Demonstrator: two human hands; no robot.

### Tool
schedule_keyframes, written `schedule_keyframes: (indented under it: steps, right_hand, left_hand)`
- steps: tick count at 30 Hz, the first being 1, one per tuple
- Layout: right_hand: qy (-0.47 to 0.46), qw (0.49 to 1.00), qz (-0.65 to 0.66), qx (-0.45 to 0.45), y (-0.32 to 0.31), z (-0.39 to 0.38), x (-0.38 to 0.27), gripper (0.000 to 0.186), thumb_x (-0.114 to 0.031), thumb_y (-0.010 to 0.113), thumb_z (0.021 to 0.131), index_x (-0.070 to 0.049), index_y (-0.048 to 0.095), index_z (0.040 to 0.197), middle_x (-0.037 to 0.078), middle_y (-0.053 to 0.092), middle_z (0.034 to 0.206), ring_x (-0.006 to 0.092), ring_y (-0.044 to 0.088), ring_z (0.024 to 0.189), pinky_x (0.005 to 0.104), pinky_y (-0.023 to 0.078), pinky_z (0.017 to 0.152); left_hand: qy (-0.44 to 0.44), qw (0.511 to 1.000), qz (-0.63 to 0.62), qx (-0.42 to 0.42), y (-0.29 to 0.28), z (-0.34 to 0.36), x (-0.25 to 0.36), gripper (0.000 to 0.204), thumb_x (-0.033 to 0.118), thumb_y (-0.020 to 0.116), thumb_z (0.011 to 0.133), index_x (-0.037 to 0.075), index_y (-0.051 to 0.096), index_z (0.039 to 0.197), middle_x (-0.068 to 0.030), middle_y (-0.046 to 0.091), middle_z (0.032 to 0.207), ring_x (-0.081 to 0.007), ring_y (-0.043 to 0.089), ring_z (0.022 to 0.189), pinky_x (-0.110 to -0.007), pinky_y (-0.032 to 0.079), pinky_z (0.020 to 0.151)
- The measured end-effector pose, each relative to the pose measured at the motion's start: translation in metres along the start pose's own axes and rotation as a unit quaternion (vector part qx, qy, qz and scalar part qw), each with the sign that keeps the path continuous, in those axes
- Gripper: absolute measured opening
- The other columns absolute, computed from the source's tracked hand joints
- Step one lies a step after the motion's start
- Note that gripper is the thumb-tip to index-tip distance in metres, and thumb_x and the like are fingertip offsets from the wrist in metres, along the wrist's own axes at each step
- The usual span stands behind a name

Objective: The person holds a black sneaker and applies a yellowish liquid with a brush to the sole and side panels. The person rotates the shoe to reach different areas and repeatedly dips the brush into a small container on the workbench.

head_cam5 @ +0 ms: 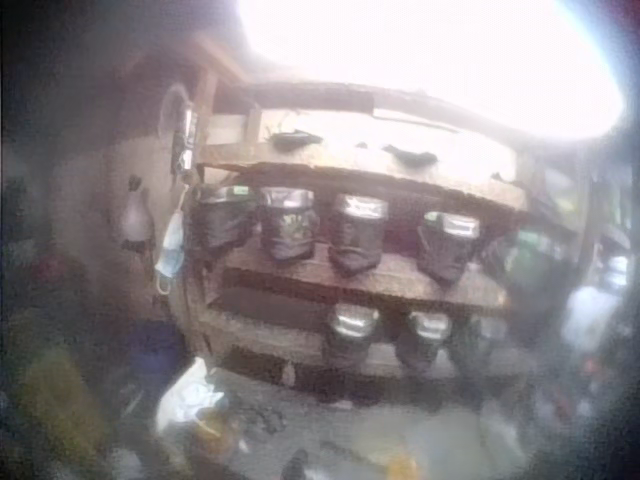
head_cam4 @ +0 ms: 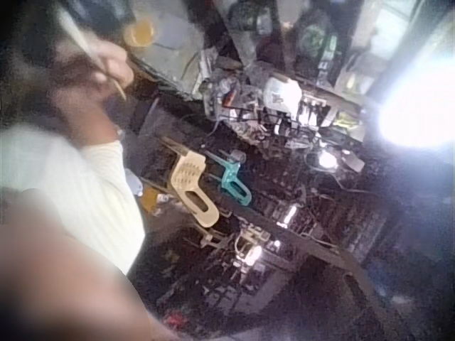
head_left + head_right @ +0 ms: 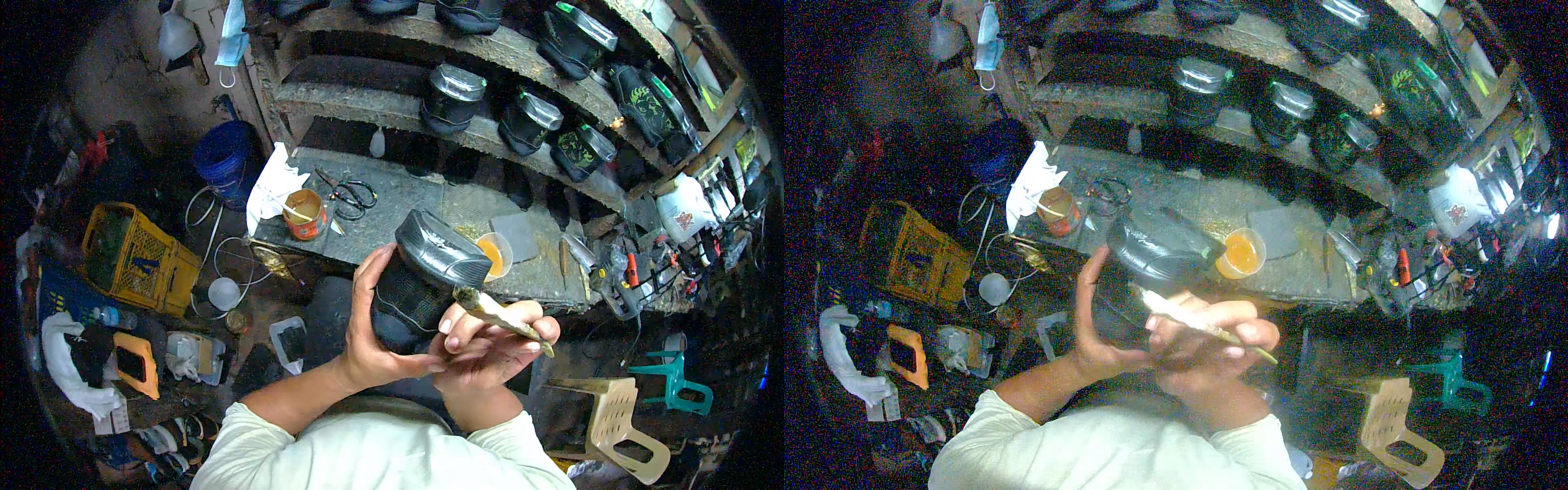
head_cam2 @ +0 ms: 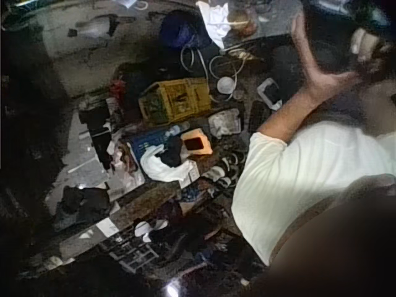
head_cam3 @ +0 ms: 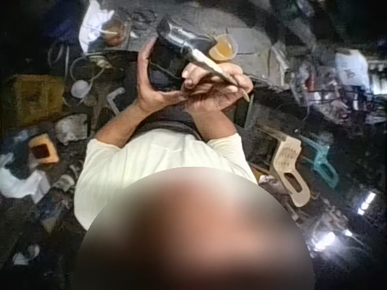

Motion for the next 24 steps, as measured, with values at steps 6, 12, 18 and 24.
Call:
schedule_keyframes:
  steps: [6,12,18,24]
  right_hand:
    - [0.038,0.998,0.052,0.020,0.005,0.015,0.000,0.029,-0.044,0.043,0.110,-0.017,0.043,0.120,0.000,0.050,0.092,0.0119,0.048,0.051,0.0311,0.050,0.049]
    - [-0.074,0.989,-0.122,0.050,-0.013,0.063,-0.058,0.030,-0.038,0.038,0.114,-0.011,0.049,0.123,0.002,0.056,0.085,0.0118,0.043,0.055,0.0263,0.039,0.051]
    - [0.063,0.987,-0.128,-0.068,0.025,0.064,-0.050,0.035,-0.035,0.054,0.108,-0.009,0.040,0.127,0.012,0.056,0.097,0.0253,0.068,0.075,0.0452,0.064,0.072]
    - [0.176,0.979,-0.041,-0.096,0.036,0.056,-0.022,0.031,-0.024,0.063,0.104,-0.003,0.049,0.124,0.014,0.065,0.103,0.0210,0.063,0.092,0.0345,0.050,0.086]
  left_hand:
    - [0.050,0.994,0.098,0.002,-0.017,0.021,0.002,0.103,0.032,0.095,0.065,-0.002,0.044,0.147,-0.0268,0.049,0.147,-0.0395,0.051,0.135,-0.048,0.038,0.116]
    - [0.137,0.970,0.195,-0.053,-0.031,0.024,0.019,0.091,0.027,0.094,0.062,0.000,0.054,0.139,-0.0267,0.055,0.141,-0.0435,0.057,0.129,-0.052,0.048,0.109]
    - [0.155,0.959,0.223,-0.078,-0.026,0.021,0.020,0.087,0.026,0.095,0.060,0.005,0.058,0.136,-0.0248,0.056,0.138,-0.0464,0.058,0.126,-0.057,0.048,0.110]
    - [0.151,0.955,0.241,-0.086,-0.031,0.018,0.019,0.088,0.027,0.095,0.059,0.007,0.058,0.136,-0.0247,0.057,0.137,-0.0477,0.058,0.126,-0.061,0.046,0.110]
Point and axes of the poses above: each hand's wrist, its own z-axis towards the middle knuckle, its own y-axis out of the palm, x = y × z, the point moved 9 cm from there along z, towards the middle knuckle
